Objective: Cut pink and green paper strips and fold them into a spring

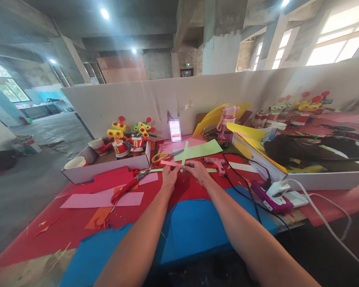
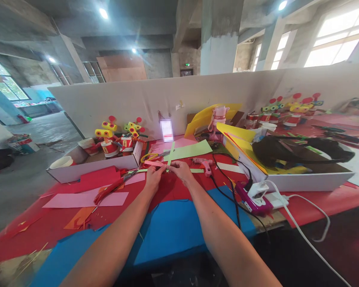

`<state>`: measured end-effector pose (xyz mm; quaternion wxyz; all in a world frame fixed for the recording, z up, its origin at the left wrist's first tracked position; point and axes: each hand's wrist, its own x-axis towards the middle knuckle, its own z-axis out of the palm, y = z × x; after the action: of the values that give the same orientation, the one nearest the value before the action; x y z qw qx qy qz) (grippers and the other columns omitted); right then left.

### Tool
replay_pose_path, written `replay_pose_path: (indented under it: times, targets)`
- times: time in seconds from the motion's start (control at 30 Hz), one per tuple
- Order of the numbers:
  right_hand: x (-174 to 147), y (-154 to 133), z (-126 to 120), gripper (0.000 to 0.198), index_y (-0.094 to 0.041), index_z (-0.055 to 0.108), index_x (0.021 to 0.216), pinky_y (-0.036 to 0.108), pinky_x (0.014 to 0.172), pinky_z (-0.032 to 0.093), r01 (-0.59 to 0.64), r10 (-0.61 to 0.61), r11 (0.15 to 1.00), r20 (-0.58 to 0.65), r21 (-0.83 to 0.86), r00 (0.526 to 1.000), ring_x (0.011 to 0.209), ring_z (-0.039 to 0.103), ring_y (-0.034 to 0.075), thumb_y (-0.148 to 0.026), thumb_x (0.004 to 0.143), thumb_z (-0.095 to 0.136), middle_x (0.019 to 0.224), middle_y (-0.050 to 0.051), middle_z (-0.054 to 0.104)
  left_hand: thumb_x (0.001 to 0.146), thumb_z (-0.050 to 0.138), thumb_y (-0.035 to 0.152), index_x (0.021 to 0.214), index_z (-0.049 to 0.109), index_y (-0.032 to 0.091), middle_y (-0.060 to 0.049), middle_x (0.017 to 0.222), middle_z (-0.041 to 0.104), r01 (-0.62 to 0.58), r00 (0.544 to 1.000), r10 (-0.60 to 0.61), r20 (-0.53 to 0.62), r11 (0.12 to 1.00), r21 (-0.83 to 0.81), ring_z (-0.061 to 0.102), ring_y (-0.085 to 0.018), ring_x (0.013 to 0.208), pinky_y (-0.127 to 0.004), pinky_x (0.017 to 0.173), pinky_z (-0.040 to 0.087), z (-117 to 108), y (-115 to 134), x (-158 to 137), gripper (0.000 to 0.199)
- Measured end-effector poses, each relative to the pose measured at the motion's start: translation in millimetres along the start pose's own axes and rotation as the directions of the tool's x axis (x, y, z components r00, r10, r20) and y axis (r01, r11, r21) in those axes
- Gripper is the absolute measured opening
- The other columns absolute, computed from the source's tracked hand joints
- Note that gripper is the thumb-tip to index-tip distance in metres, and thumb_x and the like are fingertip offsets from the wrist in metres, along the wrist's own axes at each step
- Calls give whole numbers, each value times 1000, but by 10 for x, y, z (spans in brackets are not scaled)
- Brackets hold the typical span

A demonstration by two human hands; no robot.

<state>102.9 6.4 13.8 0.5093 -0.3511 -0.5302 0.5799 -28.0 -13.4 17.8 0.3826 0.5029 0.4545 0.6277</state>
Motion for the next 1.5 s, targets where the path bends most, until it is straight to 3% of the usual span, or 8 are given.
replay_pose_path:
  times: [0.23,0.47,0.63,0.9,1.2,1.5]
  targets:
    - [-6,2,20,35,-18,62,62,24,57,43,-41,42,999,-55,19,998,53,55,11,-44,50,82,55,-4,61,61,76,45,68,66,15,0,61,59,76,996,-78,-32,996,-34,49,-12,57,-25,55,38,7,-97,17,33]
    - [47,30,42,33,-18,61,63,32,69,53,37,11,980,-238,197,971,58,62,15,-40,50,82,56,-2,63,73,69,50,64,60,17,1,62,58,43,999,-43,-1,994,-104,48,-10,55,-24,55,38,-12,-86,8,35]
    - [46,75,65,32,-18,64,65,35,72,54,39,0,973,-171,229,985,64,66,19,-40,51,82,63,2,70,65,76,49,76,67,17,1,68,63,88,994,-78,82,987,-131,52,-11,58,-23,57,41,36,-53,-15,35]
    - [-12,55,109,28,-18,71,68,37,77,53,31,-23,980,-43,196,999,72,69,24,-41,55,80,70,5,74,64,77,47,71,67,17,1,62,63,106,994,-104,24,985,-133,55,-12,58,-24,58,42,15,-44,-8,33]
    - [-12,50,104,29,-18,71,65,35,73,53,65,-50,988,-111,138,993,65,67,21,-43,55,79,67,5,73,64,77,45,75,69,16,0,67,65,44,999,-42,26,996,-80,53,-11,61,-23,59,41,-10,-125,28,31]
    - [-21,14,78,32,-16,70,63,32,67,51,82,-83,997,-169,-9,982,64,64,19,-47,59,76,61,4,70,63,78,46,76,71,16,0,70,65,77,997,-75,29,994,-77,52,-11,61,-23,60,41,-21,-163,51,33]
